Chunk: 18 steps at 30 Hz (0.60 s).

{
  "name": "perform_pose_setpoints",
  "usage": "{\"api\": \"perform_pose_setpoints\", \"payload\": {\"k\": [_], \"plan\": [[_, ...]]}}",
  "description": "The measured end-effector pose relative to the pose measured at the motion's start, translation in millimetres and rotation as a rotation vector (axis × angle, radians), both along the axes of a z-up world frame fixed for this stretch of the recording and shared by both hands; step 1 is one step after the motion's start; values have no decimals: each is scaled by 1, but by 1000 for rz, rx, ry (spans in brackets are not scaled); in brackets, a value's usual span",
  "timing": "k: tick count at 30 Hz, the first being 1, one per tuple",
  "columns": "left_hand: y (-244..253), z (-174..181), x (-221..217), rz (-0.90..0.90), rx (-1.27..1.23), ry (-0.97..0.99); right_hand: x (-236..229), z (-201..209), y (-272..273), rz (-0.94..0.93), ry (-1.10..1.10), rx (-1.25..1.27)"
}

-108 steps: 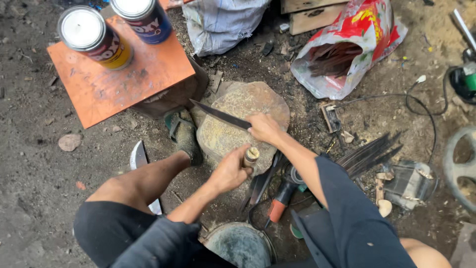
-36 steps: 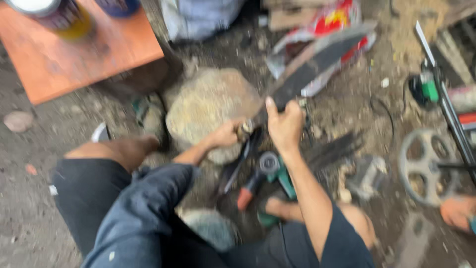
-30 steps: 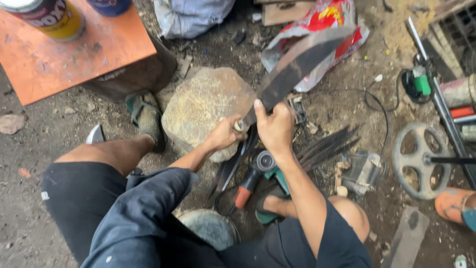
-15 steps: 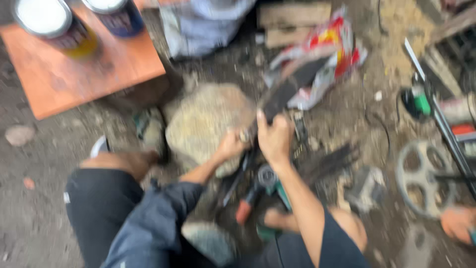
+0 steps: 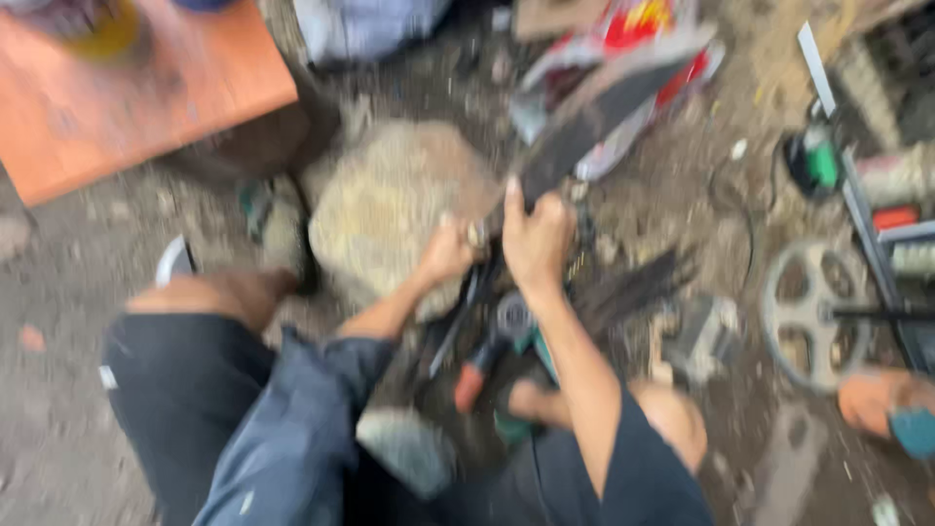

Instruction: The person inserts a metal blade into a wooden handle, then uses a power drill to secure the fit. They repeatedly test the assembly and use an angle grinder to smooth the blade's edge.

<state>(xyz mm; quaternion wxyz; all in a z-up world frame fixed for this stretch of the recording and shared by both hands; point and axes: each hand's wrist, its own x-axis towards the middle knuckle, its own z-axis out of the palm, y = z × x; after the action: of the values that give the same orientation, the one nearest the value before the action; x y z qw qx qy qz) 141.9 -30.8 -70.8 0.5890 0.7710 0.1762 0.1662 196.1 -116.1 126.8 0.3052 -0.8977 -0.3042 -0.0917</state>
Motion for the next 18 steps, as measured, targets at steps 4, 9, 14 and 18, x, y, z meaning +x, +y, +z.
{"api": "perform_pose_setpoints", "payload": {"k": [4,9,14,18], "plan": [[-9,-20,-12,30,55,-137,1,-23,-6,224,-76,192],[5,19,1,21,-80,171,3,11,3,163,152,199],[3,38,11,9,-117,-79,0,43,-17,222,110,251],[-4,21,-7,44,-40,10,-2,12,-5,157,39,41]]}}
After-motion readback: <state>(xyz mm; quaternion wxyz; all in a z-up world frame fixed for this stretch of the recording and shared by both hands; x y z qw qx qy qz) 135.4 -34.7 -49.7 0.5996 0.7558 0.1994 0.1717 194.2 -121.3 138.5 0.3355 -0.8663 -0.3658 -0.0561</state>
